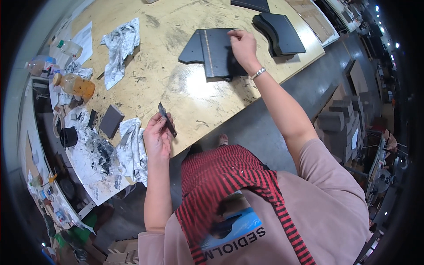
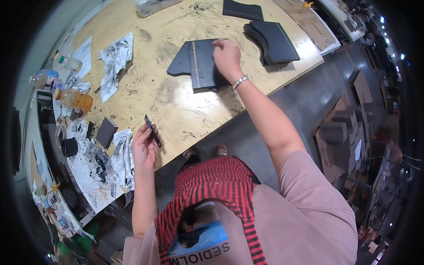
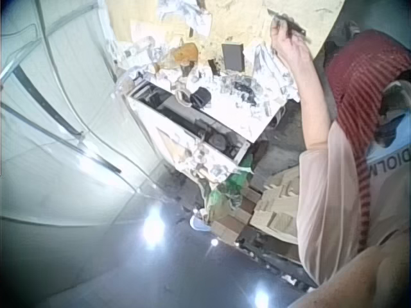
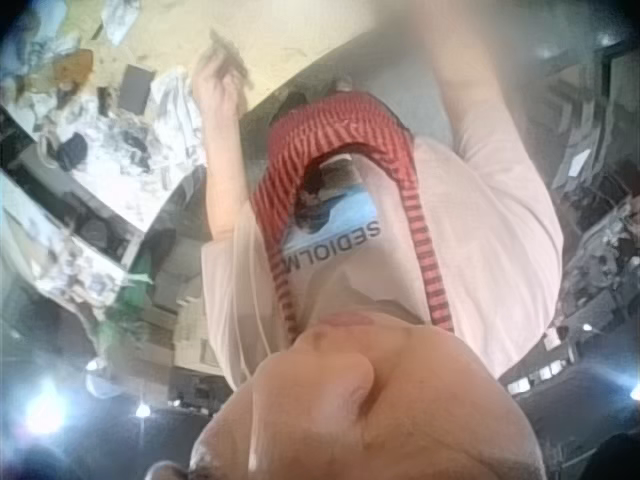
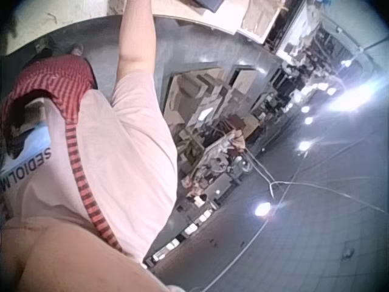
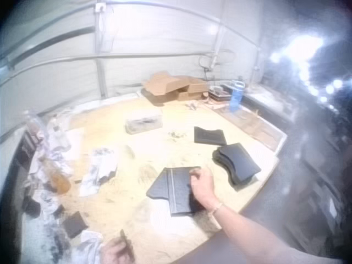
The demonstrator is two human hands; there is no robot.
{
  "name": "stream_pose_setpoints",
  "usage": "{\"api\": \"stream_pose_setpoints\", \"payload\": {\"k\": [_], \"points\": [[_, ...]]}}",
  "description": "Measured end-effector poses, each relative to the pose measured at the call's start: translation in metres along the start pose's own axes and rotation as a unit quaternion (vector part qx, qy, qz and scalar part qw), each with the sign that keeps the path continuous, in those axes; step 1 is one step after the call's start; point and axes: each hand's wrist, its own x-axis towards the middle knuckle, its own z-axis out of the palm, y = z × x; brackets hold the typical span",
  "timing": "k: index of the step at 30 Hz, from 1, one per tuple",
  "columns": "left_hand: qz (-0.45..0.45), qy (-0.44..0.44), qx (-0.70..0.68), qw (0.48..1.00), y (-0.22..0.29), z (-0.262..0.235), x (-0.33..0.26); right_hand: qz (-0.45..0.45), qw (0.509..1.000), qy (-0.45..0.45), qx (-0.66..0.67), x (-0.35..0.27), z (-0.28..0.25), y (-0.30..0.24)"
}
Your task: The person is applying a liquid from a bottle to a cloth and using it to clean or polish black shaped furniture components on a workbench.
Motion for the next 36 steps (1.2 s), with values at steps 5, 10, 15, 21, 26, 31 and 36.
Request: {"api": "stream_pose_setpoints", "payload": {"k": [5, 10, 15, 21, 26, 31, 36], "points": [[0.0, -0.016, -0.017, 1.0, 0.024, 0.004, 0.011, -0.062, 0.969, -0.231, 0.065, -0.026, 0.075, -0.06], [0.0, 0.019, -0.034, 0.999, 0.053, -0.013, 0.011, -0.087, 0.953, -0.283, 0.06, -0.013, 0.187, -0.106], [0.002, 0.039, -0.051, 0.998, 0.074, -0.036, 0.013, -0.148, 0.971, -0.124, -0.144, 0.004, 0.274, -0.15], [0.048, 0.054, -0.043, 0.996, 0.106, -0.043, 0.043, -0.105, 0.944, -0.252, -0.185, 0.02, 0.321, -0.145], [0.096, 0.053, -0.024, 0.994, 0.129, -0.051, 0.083, 0.055, 0.938, -0.31, 0.146, -0.001, 0.28, -0.151], [0.128, 0.037, 0.031, 0.991, 0.133, -0.025, 0.104, 0.15, 0.839, -0.409, 0.326, -0.059, 0.206, -0.154], [0.155, 0.001, 0.063, 0.986, 0.107, -0.001, 0.109, 0.163, 0.833, -0.369, 0.378, -0.094, 0.195, -0.151]]}}
